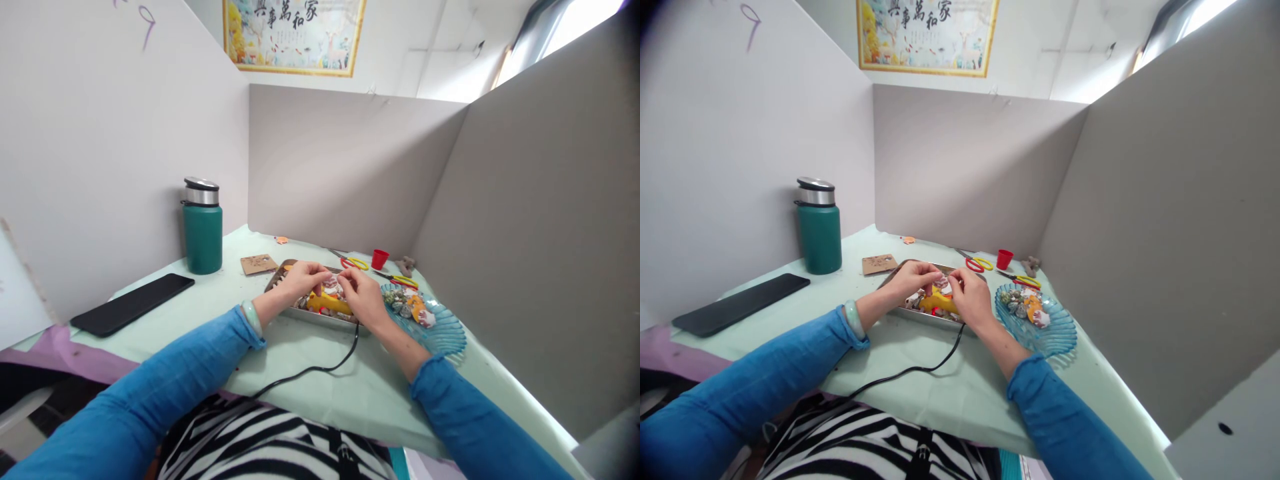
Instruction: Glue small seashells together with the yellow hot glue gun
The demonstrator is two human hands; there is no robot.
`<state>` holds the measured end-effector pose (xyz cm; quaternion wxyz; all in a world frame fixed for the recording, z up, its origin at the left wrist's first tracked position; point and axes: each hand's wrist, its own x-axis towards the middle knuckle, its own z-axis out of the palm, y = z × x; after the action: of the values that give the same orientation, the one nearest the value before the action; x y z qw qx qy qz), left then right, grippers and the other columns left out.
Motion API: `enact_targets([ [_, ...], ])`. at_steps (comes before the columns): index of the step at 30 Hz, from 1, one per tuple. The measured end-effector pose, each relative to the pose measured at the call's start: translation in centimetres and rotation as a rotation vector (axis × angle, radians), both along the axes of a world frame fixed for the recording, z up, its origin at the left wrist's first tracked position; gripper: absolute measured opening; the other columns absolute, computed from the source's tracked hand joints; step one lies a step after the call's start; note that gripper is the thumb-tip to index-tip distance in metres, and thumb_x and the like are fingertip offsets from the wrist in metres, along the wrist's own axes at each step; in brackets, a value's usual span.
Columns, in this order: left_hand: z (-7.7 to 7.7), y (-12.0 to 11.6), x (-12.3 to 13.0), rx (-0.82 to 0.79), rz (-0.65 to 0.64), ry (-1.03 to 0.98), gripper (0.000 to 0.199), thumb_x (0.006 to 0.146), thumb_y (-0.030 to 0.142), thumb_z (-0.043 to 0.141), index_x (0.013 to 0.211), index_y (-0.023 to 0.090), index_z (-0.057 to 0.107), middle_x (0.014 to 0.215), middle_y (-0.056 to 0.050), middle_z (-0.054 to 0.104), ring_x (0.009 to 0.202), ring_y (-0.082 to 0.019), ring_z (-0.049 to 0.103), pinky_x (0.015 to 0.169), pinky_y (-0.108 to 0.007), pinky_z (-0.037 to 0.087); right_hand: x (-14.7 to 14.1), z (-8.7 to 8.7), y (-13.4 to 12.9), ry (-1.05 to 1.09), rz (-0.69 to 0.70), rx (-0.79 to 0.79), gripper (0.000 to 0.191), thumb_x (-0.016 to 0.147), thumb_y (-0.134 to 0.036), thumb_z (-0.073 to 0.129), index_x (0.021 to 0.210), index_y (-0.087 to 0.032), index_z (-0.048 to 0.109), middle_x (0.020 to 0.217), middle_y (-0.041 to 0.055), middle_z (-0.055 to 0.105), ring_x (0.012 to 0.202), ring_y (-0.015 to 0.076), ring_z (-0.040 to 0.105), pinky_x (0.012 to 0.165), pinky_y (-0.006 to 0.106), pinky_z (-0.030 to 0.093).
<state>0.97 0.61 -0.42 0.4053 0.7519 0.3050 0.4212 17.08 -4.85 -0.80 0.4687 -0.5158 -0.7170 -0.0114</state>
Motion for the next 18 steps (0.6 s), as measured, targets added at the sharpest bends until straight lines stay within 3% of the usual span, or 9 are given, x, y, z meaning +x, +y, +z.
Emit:
enact_targets([
  [9,0.3,-0.5,0.0,-0.017,0.009,0.016,0.03,0.073,0.04,0.057,0.078,0.011,0.064,0.054,0.0,0.056,0.047,-0.007,0.05,0.046,-0.016,0.038,0.1,0.1,0.0,-0.02,-0.024,-0.01,0.019,0.082,-0.03,0.042,0.075,-0.02,0.056,0.068,0.0008,0.061,0.062,0.0141,0.053,0.06,0.023,0.036],
  [14,0.3,-0.3,0.1,-0.021,0.016,-0.066,0.04,0.075,0.044,0.056,0.101,0.014,0.06,0.078,-0.003,0.063,0.051,-0.007,0.054,0.048,-0.019,0.043,0.9,0.4,0.7,0.002,-0.038,-0.045,0.021,0.081,-0.033,0.044,0.073,-0.018,0.057,0.063,0.0004,0.061,0.059,0.0137,0.053,0.059,0.024,0.036],
  [18,0.1,0.0,0.1,-0.019,0.053,-0.093,0.04,0.077,0.046,0.052,0.1,0.014,0.059,0.085,-0.005,0.063,0.053,-0.008,0.056,0.05,-0.02,0.046,3.2,1.4,1.0,0.02,-0.091,-0.08,0.022,0.078,-0.034,0.045,0.075,-0.017,0.059,0.063,0.0009,0.061,0.059,0.0137,0.054,0.058,0.024,0.037],
])
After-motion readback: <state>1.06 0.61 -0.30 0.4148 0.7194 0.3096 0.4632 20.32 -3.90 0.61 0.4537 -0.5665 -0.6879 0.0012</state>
